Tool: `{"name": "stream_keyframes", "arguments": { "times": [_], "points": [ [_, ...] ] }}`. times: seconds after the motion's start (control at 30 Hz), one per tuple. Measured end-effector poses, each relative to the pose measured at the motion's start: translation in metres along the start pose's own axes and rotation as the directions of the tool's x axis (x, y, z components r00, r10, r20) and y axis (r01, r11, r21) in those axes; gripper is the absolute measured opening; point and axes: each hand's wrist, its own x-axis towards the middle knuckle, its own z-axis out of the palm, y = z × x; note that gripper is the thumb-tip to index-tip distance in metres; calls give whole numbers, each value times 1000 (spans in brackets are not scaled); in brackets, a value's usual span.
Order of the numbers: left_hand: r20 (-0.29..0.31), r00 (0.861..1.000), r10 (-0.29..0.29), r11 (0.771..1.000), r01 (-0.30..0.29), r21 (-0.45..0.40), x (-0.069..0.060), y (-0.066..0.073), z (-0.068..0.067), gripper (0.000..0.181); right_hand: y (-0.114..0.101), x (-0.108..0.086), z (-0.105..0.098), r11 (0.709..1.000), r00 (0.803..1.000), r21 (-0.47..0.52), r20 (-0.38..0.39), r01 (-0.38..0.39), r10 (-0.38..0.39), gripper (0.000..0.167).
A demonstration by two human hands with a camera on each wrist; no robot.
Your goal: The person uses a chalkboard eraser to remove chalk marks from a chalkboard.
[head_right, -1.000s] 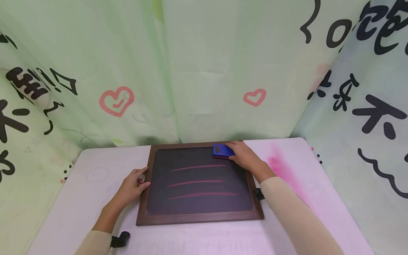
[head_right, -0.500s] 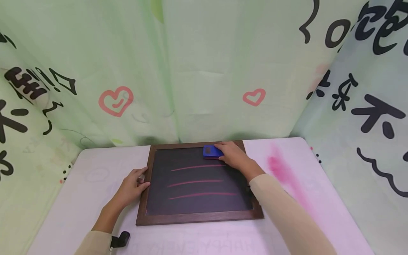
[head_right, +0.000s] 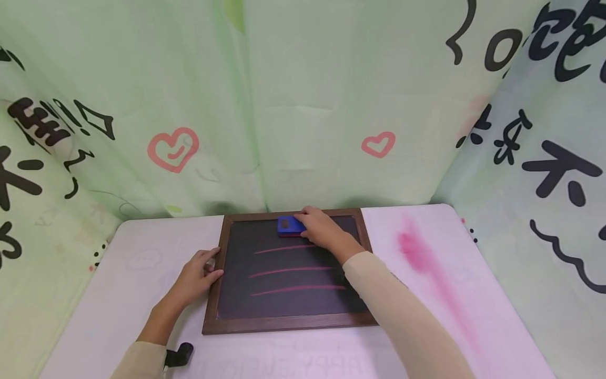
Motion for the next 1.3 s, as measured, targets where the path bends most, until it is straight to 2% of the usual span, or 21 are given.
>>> {"name": "stream_keyframes", "arguments": {
  "times": [0.17,0.37,0.6,0.77,1.07,1.3],
  "points": [
    [4,1000,4,1000,-4,5,0,0,0,63,-18,14,5,1000,1000,-2,17,5,-5,60],
    [3,1000,5,1000,-5,9,-1,0,-2,62,-49,35,11,999,999,-37,36,15,-13,60],
    [-2,1000,4,1000,-4,1,-1,-1,-2,62,-87,55,22,993,999,-106,18,48,-46,58],
    [-3,1000,6,1000,-6,-1,0,-1,-1,60,-105,62,27,989,999,-135,-4,53,-54,57],
    [-3,1000,18,1000,-18,-3,-2,-1,-1,58,-109,61,26,997,1000,-80,1,19,-19,56],
    [-3,1000,27,1000,-27,-10,-2,0,0,58,-98,54,25,999,1000,-42,-14,4,-5,57]
  ]
}}
